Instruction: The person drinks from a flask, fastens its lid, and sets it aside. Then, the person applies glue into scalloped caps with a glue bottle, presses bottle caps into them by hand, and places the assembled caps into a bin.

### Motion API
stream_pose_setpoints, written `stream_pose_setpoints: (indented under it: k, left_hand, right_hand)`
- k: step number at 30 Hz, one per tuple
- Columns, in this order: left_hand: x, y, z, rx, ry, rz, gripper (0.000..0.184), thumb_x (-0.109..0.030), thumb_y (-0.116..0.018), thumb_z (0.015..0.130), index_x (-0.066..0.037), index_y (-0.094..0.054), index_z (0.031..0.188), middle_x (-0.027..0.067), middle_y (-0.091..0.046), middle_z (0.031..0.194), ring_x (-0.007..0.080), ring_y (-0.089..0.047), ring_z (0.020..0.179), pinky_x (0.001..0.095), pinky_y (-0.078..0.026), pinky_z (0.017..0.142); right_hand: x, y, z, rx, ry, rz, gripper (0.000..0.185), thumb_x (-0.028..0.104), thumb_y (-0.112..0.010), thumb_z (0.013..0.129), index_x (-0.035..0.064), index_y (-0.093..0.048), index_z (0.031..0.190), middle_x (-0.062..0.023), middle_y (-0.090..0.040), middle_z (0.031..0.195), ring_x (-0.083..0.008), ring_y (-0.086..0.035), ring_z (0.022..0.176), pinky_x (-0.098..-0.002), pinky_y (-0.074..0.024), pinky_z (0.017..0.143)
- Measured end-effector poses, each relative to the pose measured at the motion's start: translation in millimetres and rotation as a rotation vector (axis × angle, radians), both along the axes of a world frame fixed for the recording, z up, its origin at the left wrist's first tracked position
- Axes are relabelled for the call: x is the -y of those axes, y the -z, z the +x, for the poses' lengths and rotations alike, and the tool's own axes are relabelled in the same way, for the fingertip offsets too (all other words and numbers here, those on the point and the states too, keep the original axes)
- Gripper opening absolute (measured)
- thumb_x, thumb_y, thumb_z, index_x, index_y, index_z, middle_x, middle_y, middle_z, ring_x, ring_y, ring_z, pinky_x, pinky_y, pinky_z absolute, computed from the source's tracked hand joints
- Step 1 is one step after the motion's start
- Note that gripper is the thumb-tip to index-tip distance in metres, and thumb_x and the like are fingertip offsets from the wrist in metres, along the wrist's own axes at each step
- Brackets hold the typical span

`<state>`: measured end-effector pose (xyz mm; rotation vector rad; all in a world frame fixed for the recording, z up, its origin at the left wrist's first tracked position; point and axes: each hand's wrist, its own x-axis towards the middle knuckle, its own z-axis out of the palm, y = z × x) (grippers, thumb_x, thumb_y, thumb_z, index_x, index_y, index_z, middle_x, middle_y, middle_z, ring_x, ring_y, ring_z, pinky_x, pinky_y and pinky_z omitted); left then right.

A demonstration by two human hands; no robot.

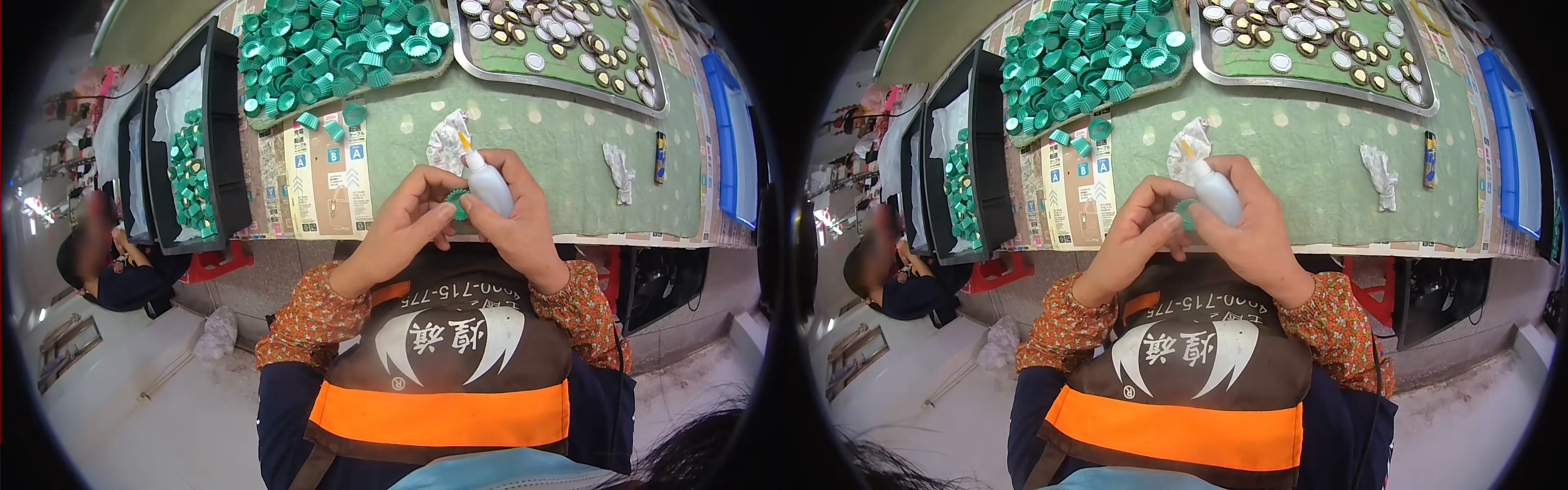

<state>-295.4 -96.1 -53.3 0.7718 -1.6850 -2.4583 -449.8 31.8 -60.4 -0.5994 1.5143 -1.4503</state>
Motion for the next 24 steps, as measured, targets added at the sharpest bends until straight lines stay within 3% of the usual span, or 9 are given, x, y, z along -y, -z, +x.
stream_pose_setpoints:
  k: [1, 3, 5, 8, 11, 14, 18, 20, 24]
  left_hand:
    - [-0.2, 3.7, 1.3, -0.032, 0.001, 0.143, 0.032, -0.012, -0.056, 0.104, -0.006, -0.048, 0.135, 0.0068, -0.058, 0.119, 0.0122, -0.062, 0.093, 0.0278, -0.057, 0.076]
    - [-0.6, 10.3, 3.9, -0.030, 0.028, 0.162, 0.036, -0.013, -0.057, 0.105, -0.006, -0.046, 0.138, 0.0068, -0.055, 0.123, 0.0121, -0.061, 0.095, 0.0290, -0.059, 0.079]
    - [-2.0, 14.2, 5.1, -0.027, 0.036, 0.178, 0.038, -0.014, -0.057, 0.105, -0.006, -0.044, 0.139, 0.0069, -0.053, 0.125, 0.0120, -0.061, 0.095, 0.0298, -0.060, 0.081]
    - [-4.1, 17.1, 7.7, -0.027, 0.014, 0.189, 0.037, -0.015, -0.056, 0.105, -0.006, -0.044, 0.138, 0.0075, -0.054, 0.124, 0.0122, -0.062, 0.095, 0.0309, -0.060, 0.083]
    - [-5.9, 19.4, 10.8, -0.054, -0.033, 0.234, 0.036, -0.017, -0.055, 0.106, -0.007, -0.043, 0.138, 0.0092, -0.057, 0.125, 0.0128, -0.063, 0.095, 0.0332, -0.061, 0.085]
    - [-0.1, 19.5, 14.3, -0.077, -0.098, 0.336, 0.035, -0.021, -0.052, 0.107, -0.007, -0.043, 0.138, 0.0132, -0.062, 0.123, 0.0143, -0.065, 0.093, 0.0371, -0.062, 0.087]
    - [4.9, 19.6, 17.4, -0.126, -0.140, 0.454, 0.039, -0.022, -0.055, 0.106, -0.007, -0.044, 0.140, 0.0134, -0.062, 0.121, 0.0140, -0.065, 0.093, 0.0365, -0.062, 0.086]
    - [7.2, 18.4, 17.4, -0.145, -0.145, 0.510, 0.042, -0.023, -0.056, 0.105, -0.006, -0.045, 0.142, 0.0131, -0.062, 0.121, 0.0135, -0.065, 0.093, 0.0359, -0.062, 0.086]
    - [7.4, 15.4, 18.1, -0.137, -0.152, 0.541, 0.047, -0.024, -0.058, 0.104, -0.005, -0.045, 0.146, 0.0124, -0.062, 0.121, 0.0125, -0.065, 0.093, 0.0347, -0.062, 0.086]
  right_hand:
    - [0.6, -1.9, 0.0, 0.013, 0.017, 0.005, 0.042, 0.010, -0.071, 0.089, 0.0035, -0.054, 0.127, -0.0074, -0.061, 0.108, -0.0126, -0.058, 0.097, -0.0298, -0.0510, 0.082]
    - [0.6, -2.5, 0.9, -0.016, 0.031, 0.016, 0.041, 0.009, -0.070, 0.090, 0.0045, -0.054, 0.128, -0.0056, -0.060, 0.105, -0.0097, -0.057, 0.089, -0.0270, -0.0496, 0.073]
    - [0.2, -1.0, 3.2, -0.096, 0.020, 0.028, 0.042, 0.008, -0.071, 0.092, 0.0063, -0.053, 0.130, -0.0013, -0.059, 0.100, -0.0032, -0.054, 0.073, -0.0206, -0.0463, 0.054]
    - [0.3, -0.3, 6.6, -0.122, 0.025, 0.021, 0.043, 0.008, -0.071, 0.092, 0.0064, -0.052, 0.131, -0.0012, -0.059, 0.100, -0.0034, -0.055, 0.074, -0.0206, -0.0468, 0.055]
    - [-1.3, -6.1, 3.9, -0.182, 0.007, -0.007, 0.042, 0.011, -0.071, 0.091, 0.0038, -0.053, 0.128, -0.0143, -0.068, 0.104, -0.0185, -0.067, 0.090, -0.0342, -0.0543, 0.079]
    - [-8.0, -13.2, -2.7, -0.177, 0.011, -0.062, 0.040, 0.012, -0.072, 0.091, 0.0034, -0.055, 0.127, -0.0145, -0.069, 0.108, -0.0194, -0.069, 0.092, -0.0331, -0.0544, 0.080]
    - [-22.3, -20.3, -15.4, -0.415, -0.059, -0.126, 0.039, 0.012, -0.075, 0.090, 0.0033, -0.059, 0.125, -0.0146, -0.070, 0.111, -0.0223, -0.072, 0.094, -0.0322, -0.0550, 0.079]
    - [-26.6, -20.7, -18.2, -0.595, -0.083, -0.223, 0.040, 0.012, -0.077, 0.089, 0.0035, -0.060, 0.124, -0.0146, -0.070, 0.111, -0.0247, -0.073, 0.091, -0.0320, -0.0555, 0.077]
    - [-31.9, -24.8, -12.8, -0.658, -0.177, -0.266, 0.041, 0.009, -0.078, 0.087, 0.0015, -0.061, 0.123, -0.0136, -0.070, 0.105, -0.0206, -0.069, 0.079, -0.0314, -0.0542, 0.071]
